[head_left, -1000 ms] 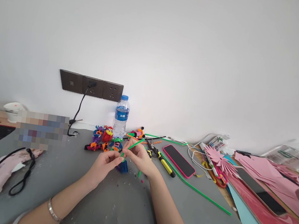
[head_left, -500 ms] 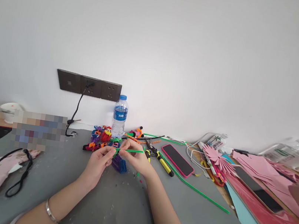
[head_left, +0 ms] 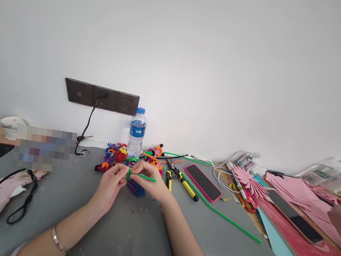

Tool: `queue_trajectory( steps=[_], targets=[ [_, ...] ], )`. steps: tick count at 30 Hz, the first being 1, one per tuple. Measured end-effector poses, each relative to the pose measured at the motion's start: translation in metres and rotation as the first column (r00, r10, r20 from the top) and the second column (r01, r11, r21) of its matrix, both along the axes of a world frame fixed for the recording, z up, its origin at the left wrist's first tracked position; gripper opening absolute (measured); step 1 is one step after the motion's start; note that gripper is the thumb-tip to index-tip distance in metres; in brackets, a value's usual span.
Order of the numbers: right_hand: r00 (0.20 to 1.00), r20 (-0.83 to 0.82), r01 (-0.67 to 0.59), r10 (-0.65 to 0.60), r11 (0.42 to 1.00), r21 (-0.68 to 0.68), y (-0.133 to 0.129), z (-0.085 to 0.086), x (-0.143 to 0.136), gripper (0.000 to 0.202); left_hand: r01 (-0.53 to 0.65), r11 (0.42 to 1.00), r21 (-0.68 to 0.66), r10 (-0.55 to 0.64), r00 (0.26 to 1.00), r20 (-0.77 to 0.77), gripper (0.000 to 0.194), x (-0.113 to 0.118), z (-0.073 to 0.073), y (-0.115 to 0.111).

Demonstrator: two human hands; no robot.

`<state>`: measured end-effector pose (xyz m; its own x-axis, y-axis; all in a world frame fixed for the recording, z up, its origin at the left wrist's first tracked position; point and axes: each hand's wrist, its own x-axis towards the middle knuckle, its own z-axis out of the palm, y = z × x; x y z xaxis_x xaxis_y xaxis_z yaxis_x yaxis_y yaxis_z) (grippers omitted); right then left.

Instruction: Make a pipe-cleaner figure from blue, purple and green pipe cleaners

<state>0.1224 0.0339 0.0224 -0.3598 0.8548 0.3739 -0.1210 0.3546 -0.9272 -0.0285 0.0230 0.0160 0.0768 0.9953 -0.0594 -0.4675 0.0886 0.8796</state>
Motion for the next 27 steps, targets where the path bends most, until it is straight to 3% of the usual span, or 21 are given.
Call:
queue_trajectory(
  steps=[10,17,27],
  targets=[
    [1.000,-0.015,-0.009,0.009,1.000,-0.009,0.002,-0.002,0.003,0.021,-0.005,1.000,0.008,0.004,1.000,0.015,0.038,-0.002,-0.001,0.003],
    [0.992,-0.011,0.126,-0.126,0.992,-0.032,0.005,0.003,0.009,0.025,0.068,0.998,-0.002,-0.068,0.998,0.017,0.036,0.000,-0.003,0.001],
    [0.999,-0.024,-0.031,0.029,0.994,-0.107,0.005,0.006,0.017,0.031,0.202,0.978,-0.048,-0.205,0.976,-0.072,0.044,0.003,0.000,-0.005]
  ],
)
